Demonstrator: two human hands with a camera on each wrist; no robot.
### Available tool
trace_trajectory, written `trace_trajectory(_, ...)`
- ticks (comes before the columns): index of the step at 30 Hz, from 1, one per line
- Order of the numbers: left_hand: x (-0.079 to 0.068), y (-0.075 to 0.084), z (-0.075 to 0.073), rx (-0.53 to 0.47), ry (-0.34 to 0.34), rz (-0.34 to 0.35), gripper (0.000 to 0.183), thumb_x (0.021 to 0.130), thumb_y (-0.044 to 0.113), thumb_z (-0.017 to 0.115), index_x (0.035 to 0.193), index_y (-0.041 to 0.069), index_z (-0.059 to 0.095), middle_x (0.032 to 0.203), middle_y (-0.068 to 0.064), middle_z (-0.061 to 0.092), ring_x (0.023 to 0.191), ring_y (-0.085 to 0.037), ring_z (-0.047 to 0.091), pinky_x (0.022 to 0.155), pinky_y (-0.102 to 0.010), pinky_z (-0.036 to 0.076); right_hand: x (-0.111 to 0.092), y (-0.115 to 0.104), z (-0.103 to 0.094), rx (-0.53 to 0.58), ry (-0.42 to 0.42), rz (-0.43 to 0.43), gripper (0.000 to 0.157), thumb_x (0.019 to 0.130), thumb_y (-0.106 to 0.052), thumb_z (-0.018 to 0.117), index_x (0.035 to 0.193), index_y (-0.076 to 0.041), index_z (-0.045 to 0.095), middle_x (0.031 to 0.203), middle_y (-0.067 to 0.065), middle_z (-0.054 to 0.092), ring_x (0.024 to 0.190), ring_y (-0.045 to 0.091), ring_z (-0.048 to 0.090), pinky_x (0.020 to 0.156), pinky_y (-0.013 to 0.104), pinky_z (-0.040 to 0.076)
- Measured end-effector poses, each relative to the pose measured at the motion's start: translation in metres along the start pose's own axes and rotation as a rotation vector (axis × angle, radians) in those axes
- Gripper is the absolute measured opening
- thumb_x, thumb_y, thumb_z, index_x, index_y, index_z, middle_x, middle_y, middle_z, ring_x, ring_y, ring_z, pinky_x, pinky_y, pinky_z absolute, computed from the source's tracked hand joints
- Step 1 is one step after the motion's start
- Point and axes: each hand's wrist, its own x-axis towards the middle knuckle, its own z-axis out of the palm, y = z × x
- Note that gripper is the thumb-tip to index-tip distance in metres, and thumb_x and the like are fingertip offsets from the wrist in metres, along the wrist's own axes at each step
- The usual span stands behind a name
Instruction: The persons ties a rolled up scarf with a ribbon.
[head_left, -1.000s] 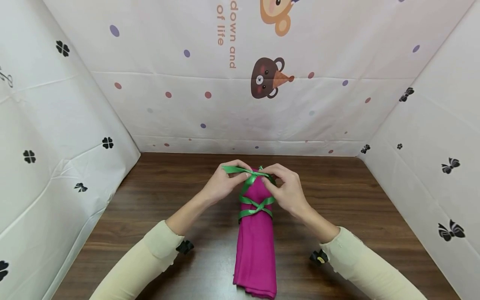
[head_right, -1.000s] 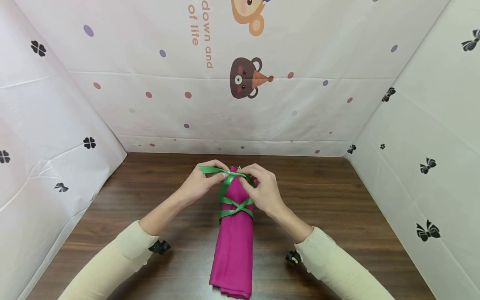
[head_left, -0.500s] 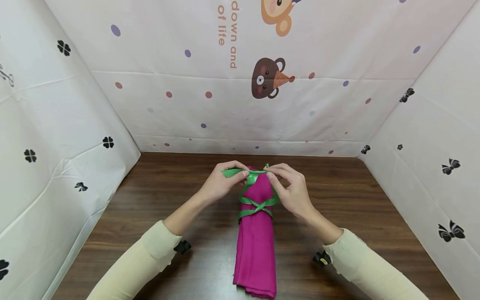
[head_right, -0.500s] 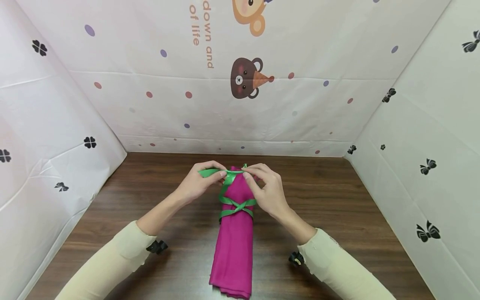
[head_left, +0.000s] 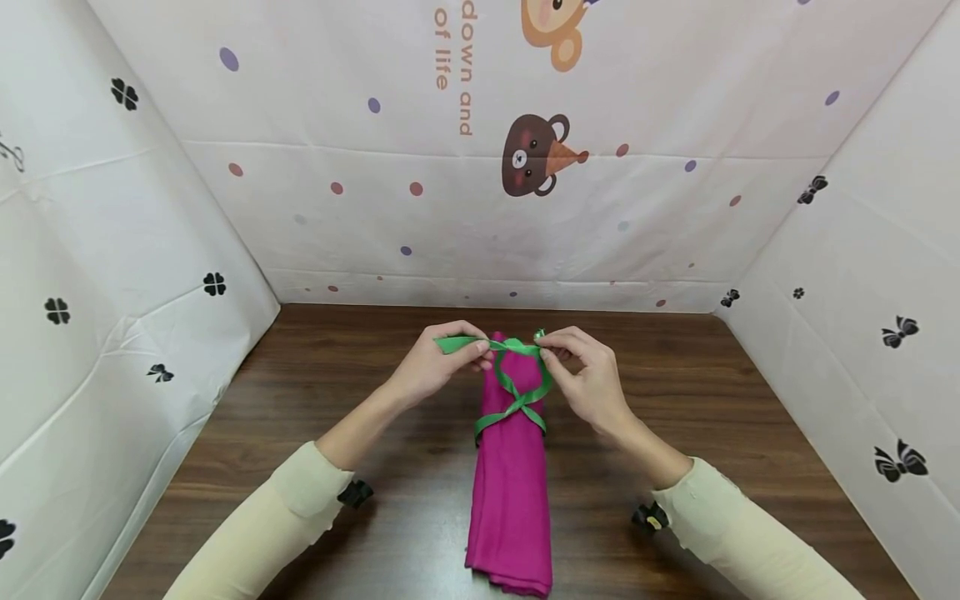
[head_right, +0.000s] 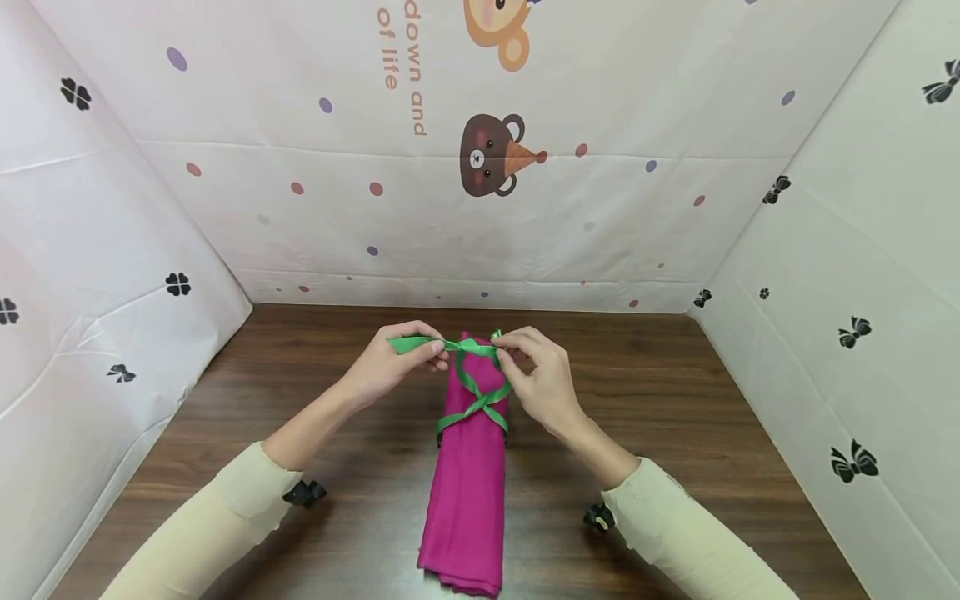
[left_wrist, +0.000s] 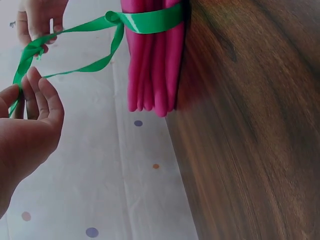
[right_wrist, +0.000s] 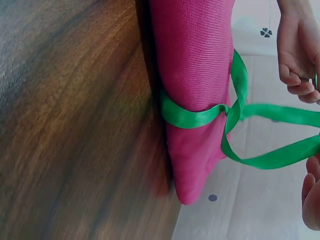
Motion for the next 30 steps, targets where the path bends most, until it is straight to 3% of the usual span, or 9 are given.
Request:
trace_trajectory(4, -0.002, -0.001, -0.004, 0.021, 0.001, -0.01, 0.015, 0.106, 0.012, 0.067, 0.115, 0.001, 0.071, 0.104, -0.026, 0.074, 0.099, -0.045, 0.073, 0.093, -0.055, 0.059, 0.003, -0.006, 0.0, -0.015, 0.01, -0.023, 0.02, 0.086, 0.016, 0.077, 0.099, 0.001, 0.078, 0.096, 0.015, 0.074, 0.078, 0.023, 0.065, 0.07, 0.025, 0.054)
trace_trajectory(8, -0.004, -0.001, -0.009, 0.038, 0.011, -0.017, 0.015, 0.106, 0.014, 0.068, 0.114, 0.002, 0.07, 0.103, -0.026, 0.073, 0.103, -0.056, 0.067, 0.092, -0.049, 0.061, 0.004, -0.008, -0.002, -0.028, 0.012, -0.038, 0.019, 0.084, 0.019, 0.077, 0.096, 0.004, 0.075, 0.091, 0.017, 0.073, 0.077, 0.025, 0.064, 0.069, 0.035, 0.053)
trace_trajectory(12, -0.005, -0.001, -0.013, 0.06, 0.024, -0.024, 0.014, 0.106, 0.015, 0.068, 0.114, 0.003, 0.07, 0.101, -0.022, 0.074, 0.103, -0.054, 0.068, 0.093, -0.051, 0.06, 0.001, -0.001, -0.005, -0.041, 0.005, -0.026, 0.019, 0.085, 0.014, 0.08, 0.095, -0.001, 0.076, 0.091, 0.01, 0.073, 0.078, 0.02, 0.065, 0.07, 0.032, 0.053)
trace_trajectory(16, -0.007, -0.001, -0.016, 0.09, 0.035, -0.027, 0.014, 0.105, 0.015, 0.069, 0.113, 0.004, 0.071, 0.1, -0.017, 0.075, 0.099, -0.041, 0.073, 0.094, -0.055, 0.059, -0.001, 0.006, -0.007, -0.026, -0.012, -0.01, 0.013, 0.087, 0.007, 0.08, 0.093, -0.003, 0.075, 0.093, 0.006, 0.073, 0.081, 0.018, 0.065, 0.072, 0.03, 0.054)
trace_trajectory(19, -0.007, -0.001, -0.018, 0.106, 0.038, -0.027, 0.015, 0.105, 0.015, 0.069, 0.114, 0.003, 0.071, 0.1, -0.016, 0.075, 0.097, -0.035, 0.074, 0.091, -0.048, 0.061, -0.002, 0.008, -0.008, -0.021, -0.022, -0.011, 0.005, 0.092, -0.001, 0.079, 0.092, -0.002, 0.074, 0.093, 0.006, 0.073, 0.081, 0.018, 0.065, 0.072, 0.03, 0.054)
trace_trajectory(24, -0.007, -0.002, -0.02, 0.102, 0.036, -0.022, 0.016, 0.105, 0.014, 0.069, 0.114, 0.0, 0.07, 0.101, -0.018, 0.074, 0.1, -0.043, 0.072, 0.089, -0.044, 0.062, -0.002, 0.01, -0.01, -0.025, -0.034, -0.017, 0.017, 0.098, -0.017, 0.077, 0.095, 0.0, 0.074, 0.092, 0.005, 0.072, 0.082, 0.017, 0.065, 0.073, 0.03, 0.054)
trace_trajectory(30, -0.007, -0.004, -0.022, 0.157, 0.046, -0.023, 0.017, 0.104, 0.015, 0.071, 0.111, 0.0, 0.072, 0.097, -0.016, 0.075, 0.1, -0.049, 0.071, 0.091, -0.051, 0.061, -0.003, 0.011, -0.011, -0.068, -0.066, -0.071, 0.011, 0.098, -0.013, 0.075, 0.094, -0.003, 0.075, 0.093, 0.004, 0.071, 0.083, 0.018, 0.066, 0.073, 0.031, 0.058)
